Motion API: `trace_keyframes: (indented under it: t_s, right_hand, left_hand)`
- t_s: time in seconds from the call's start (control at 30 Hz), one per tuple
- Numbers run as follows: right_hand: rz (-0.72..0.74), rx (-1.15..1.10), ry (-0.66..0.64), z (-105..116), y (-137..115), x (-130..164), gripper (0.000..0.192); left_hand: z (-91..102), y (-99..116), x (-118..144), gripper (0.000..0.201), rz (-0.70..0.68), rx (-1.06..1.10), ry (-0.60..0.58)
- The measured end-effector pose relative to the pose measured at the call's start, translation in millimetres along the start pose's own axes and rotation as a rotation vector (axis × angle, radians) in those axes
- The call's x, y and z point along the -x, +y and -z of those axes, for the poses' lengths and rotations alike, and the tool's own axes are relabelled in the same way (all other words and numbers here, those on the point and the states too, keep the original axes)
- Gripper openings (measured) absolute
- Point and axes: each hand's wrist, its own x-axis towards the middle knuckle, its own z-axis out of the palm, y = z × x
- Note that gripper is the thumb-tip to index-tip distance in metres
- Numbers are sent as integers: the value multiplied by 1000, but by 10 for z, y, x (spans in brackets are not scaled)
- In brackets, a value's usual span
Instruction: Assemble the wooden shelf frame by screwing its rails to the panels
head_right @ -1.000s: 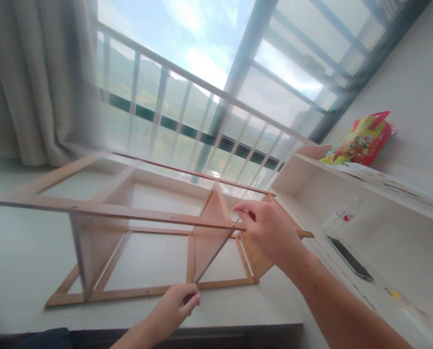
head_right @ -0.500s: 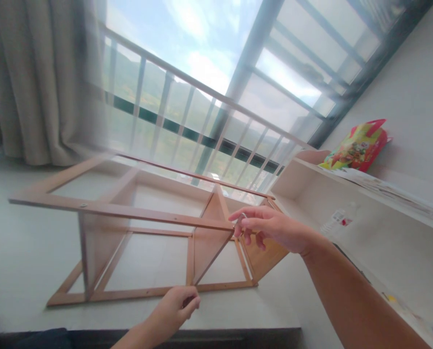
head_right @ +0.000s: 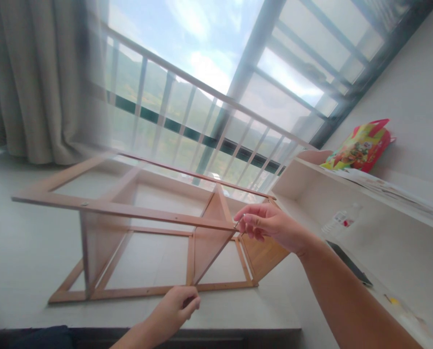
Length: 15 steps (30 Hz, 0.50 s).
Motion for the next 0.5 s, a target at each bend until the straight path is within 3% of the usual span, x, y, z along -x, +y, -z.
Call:
trace_keyframes:
  t_s: [0.3, 0.5]
  right_hand:
    - [107, 154, 196, -84, 82, -129, 44]
    - [155, -9, 310, -208, 143, -217, 40]
  left_hand:
    - [-2, 18, 0, 25, 8, -14, -8]
    - [-6, 7, -15, 25, 12, -19, -9]
